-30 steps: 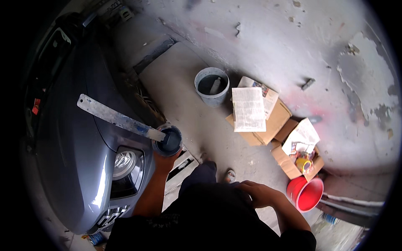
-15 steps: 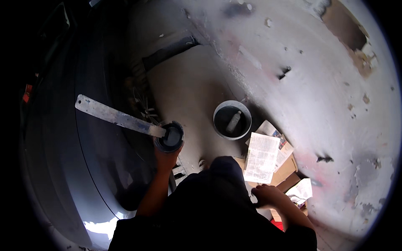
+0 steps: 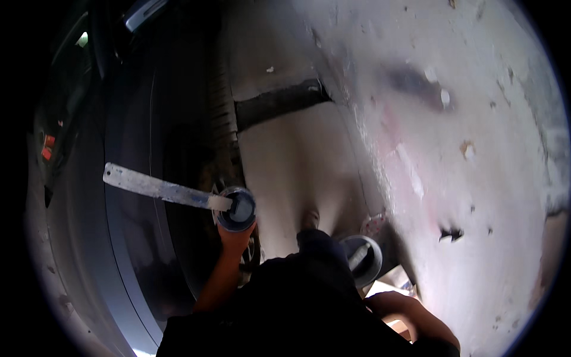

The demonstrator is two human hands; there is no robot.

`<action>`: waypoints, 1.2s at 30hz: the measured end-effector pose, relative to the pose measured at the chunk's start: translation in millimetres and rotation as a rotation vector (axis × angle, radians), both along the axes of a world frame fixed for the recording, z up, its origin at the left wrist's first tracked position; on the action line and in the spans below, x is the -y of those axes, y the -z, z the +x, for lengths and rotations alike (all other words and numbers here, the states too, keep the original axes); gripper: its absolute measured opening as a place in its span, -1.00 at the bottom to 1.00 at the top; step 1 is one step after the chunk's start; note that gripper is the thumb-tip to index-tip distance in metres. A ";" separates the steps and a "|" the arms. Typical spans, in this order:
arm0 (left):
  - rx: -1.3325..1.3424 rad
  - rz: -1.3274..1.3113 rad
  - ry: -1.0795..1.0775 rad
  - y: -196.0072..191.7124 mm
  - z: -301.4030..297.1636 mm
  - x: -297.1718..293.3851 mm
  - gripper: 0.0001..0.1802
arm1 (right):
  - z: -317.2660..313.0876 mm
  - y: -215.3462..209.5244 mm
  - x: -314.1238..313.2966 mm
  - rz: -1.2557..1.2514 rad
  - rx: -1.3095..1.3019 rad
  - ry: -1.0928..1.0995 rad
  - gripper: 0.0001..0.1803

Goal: The person mixes a gray liquid in a small can using a metal stirrer. They walk to a shelf, pick up a second can, and pour its contents into the first can. They then return to the car and continue stirring the mixture.

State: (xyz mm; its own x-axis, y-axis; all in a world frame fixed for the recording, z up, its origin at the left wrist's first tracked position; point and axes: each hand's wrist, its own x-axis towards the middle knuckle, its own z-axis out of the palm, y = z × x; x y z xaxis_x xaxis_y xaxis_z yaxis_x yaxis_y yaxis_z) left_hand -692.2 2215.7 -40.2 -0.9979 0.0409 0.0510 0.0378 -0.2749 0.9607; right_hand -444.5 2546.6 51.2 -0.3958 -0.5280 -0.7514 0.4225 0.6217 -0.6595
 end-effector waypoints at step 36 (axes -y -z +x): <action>0.113 0.054 0.026 12.5 -902.7 -163.7 -0.43 | -929.3 -62.4 -209.9 0.229 -0.010 -0.083 -0.64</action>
State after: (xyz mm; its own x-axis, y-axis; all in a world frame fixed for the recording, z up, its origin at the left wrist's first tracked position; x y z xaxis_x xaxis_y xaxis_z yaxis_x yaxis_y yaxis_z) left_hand -1595.0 2379.5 -52.7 -0.9960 0.0668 -0.0590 -0.0777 -0.3254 0.9424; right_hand -1373.8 2756.5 113.6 -0.3660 -0.3757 -0.8514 0.3579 0.7877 -0.5014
